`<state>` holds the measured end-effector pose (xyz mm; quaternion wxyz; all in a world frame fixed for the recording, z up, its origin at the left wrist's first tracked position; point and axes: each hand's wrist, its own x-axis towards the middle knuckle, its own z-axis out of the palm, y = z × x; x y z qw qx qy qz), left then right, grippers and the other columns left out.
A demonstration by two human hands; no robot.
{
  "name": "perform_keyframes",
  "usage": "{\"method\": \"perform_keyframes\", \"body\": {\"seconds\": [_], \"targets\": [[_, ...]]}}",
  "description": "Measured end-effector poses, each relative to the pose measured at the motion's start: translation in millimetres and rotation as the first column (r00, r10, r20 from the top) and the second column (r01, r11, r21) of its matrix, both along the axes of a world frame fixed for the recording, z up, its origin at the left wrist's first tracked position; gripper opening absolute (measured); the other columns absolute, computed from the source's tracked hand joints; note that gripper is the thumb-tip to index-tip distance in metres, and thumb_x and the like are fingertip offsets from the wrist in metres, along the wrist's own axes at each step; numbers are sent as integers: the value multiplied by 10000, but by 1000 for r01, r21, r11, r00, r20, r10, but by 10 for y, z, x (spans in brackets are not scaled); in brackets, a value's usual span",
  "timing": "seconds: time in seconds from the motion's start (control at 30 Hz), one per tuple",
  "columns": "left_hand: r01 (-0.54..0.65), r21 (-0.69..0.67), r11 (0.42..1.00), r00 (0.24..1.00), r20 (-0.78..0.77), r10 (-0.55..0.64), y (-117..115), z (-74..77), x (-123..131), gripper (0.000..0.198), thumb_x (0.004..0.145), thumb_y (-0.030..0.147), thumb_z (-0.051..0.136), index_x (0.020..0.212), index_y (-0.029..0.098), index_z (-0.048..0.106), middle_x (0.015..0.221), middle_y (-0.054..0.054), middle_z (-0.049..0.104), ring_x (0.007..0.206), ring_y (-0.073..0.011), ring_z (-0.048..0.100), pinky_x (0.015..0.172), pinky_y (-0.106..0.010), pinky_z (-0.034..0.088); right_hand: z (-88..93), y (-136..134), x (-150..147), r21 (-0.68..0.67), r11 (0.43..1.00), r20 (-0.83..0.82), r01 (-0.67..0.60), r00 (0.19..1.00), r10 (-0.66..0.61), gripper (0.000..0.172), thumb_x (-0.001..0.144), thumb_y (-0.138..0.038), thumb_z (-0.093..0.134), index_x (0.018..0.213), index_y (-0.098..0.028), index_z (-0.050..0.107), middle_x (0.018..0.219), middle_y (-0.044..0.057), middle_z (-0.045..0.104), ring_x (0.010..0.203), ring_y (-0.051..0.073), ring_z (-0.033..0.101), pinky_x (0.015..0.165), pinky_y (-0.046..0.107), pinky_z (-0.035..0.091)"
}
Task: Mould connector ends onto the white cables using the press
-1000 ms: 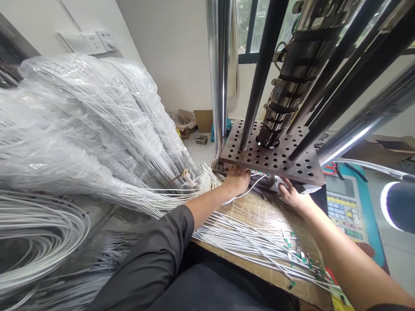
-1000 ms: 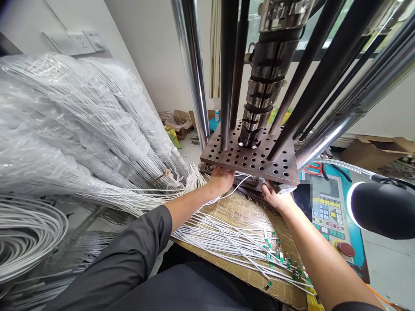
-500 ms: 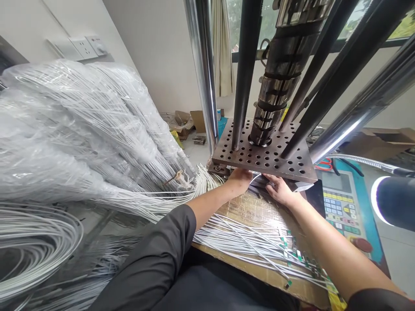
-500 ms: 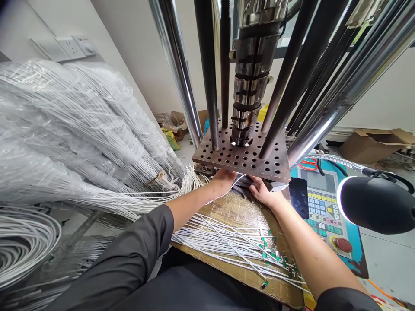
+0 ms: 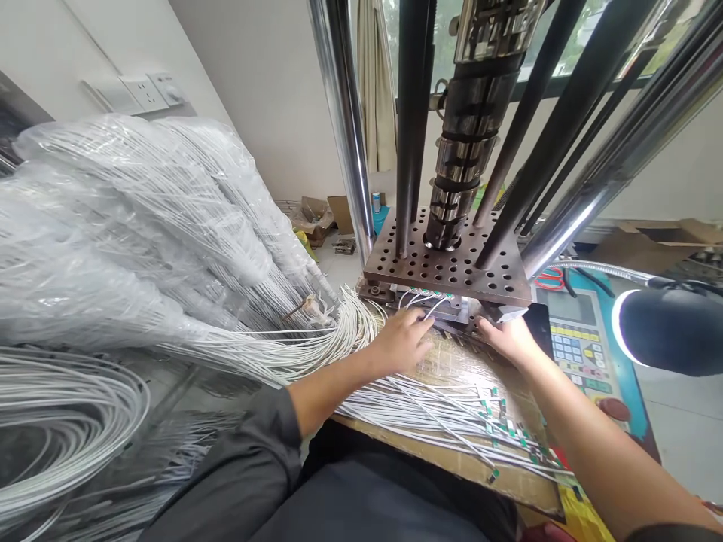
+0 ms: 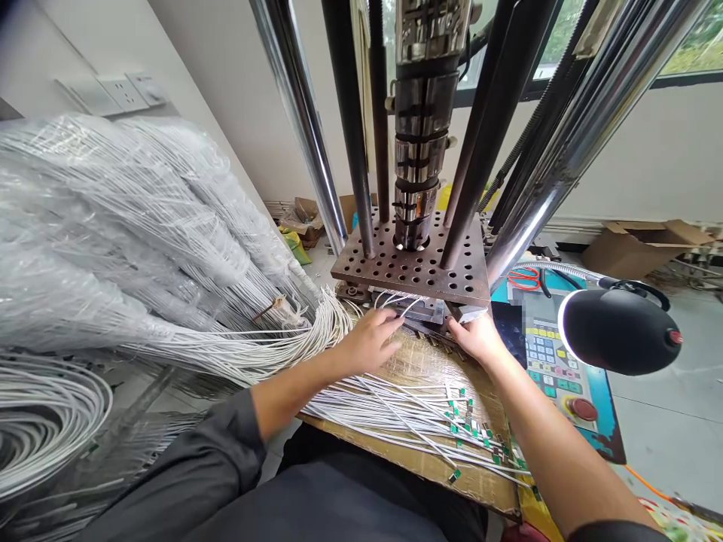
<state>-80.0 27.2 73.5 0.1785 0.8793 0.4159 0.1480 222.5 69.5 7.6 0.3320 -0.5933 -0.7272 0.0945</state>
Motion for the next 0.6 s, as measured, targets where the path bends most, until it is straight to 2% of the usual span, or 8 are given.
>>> {"method": "perform_keyframes", "body": {"seconds": [0.07,0.1,0.13,0.2,0.23,0.33,0.43,0.6], "targets": [[149,-240,959,974,204,-101,-409,52,-480,509,988,380,540,1488,284,521,1462,-81,583,1340,-237,542,1162,-360,420,19,-153,99,-9,999,76,-34,996,35,389,884,-390,528,1141,-179,730,1192,165,707,1207,368,628,1048,534,511],[256,-392,884,946,290,-145,-616,48,-736,506,952,442,599,1448,351,562,1417,-43,626,1290,-229,588,1099,-340,474,28,-217,132,-7,998,120,-59,991,59,401,888,-390,527,1160,-178,733,1208,166,702,1215,369,624,1042,530,515],[370,-546,751,913,363,-186,-815,17,-986,514,894,500,668,1393,388,612,1349,-24,673,1210,-226,642,1009,-322,527,39,-266,146,-4,996,165,-86,983,85,420,894,-386,526,1197,-179,730,1226,166,698,1226,370,618,1044,530,513],[524,-760,384,851,481,-210,-1170,-134,-1415,550,838,566,716,1341,345,673,1275,-65,713,1068,-232,711,871,-315,573,71,-304,98,2,990,245,-139,960,134,469,908,-372,523,1301,-183,694,1306,164,672,1264,370,598,1072,540,489],[519,-794,318,852,510,-117,-1326,-252,-1575,581,825,597,717,1320,294,695,1233,-97,723,1028,-239,721,853,-320,572,90,-290,33,2,986,278,-166,947,159,497,917,-369,519,1358,-186,660,1371,159,640,1288,365,584,1089,540,475],[242,-876,418,941,316,118,-1699,-704,-1799,568,830,604,693,1259,235,730,1224,-121,703,1038,-251,697,875,-339,559,137,-124,-293,-9,964,356,-265,900,251,567,951,-403,504,1468,-176,558,1538,148,505,1373,339,513,1135,518,430],[-93,-833,545,963,65,263,-1909,-1151,-1738,549,806,541,708,1261,234,725,1259,-112,691,1101,-268,657,990,-385,513,163,131,-683,-21,955,415,-297,866,279,618,965,-465,492,1488,-137,529,1506,190,525,1381,359,490,1122,538,416],[-206,-886,416,817,78,572,-1927,-1677,-1523,491,761,566,697,1069,194,783,1035,-82,758,1004,-270,682,920,-373,531,196,441,-1069,13,956,458,-293,851,255,635,974,-515,482,1512,-180,511,1397,176,629,1308,377,546,1086,556,422]]}}
